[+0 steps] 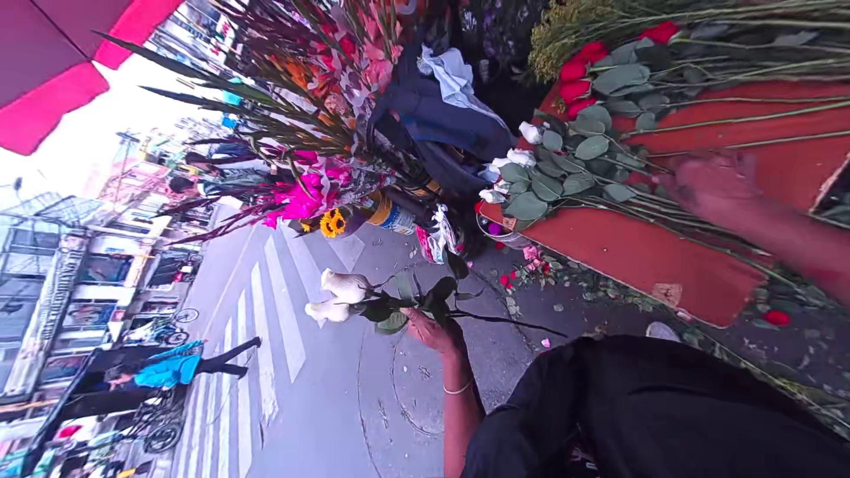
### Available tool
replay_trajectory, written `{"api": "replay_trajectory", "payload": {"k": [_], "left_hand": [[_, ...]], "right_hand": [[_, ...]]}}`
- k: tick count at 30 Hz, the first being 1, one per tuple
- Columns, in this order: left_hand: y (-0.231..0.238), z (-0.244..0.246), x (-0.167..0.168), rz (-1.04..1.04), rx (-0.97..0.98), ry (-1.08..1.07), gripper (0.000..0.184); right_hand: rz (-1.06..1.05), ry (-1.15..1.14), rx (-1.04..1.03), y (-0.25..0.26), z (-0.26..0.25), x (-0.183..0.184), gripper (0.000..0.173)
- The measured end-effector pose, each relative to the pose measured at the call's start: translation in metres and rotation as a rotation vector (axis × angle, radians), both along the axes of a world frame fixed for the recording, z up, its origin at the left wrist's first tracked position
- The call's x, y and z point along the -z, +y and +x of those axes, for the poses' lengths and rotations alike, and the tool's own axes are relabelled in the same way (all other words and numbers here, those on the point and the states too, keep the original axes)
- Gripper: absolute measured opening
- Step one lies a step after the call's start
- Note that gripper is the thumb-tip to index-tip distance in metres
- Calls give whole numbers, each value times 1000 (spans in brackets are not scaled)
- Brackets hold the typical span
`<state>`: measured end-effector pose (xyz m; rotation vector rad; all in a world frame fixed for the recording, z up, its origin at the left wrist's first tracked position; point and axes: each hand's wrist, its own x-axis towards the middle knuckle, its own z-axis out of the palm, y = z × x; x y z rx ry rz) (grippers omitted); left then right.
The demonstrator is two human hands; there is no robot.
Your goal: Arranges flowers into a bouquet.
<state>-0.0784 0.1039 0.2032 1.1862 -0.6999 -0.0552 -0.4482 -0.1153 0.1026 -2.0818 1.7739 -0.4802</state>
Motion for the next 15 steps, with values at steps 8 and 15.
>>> {"api": "replay_trajectory", "payload": {"k": [8,15], "left_hand": [[-10,-14,-4,19,58,-44,49],[-23,-3,8,65,174,-54,46]], "right_hand": [[-191,-156,74,10,-5,-45,29],[-393,-317,29,40,26,-143,36]]}}
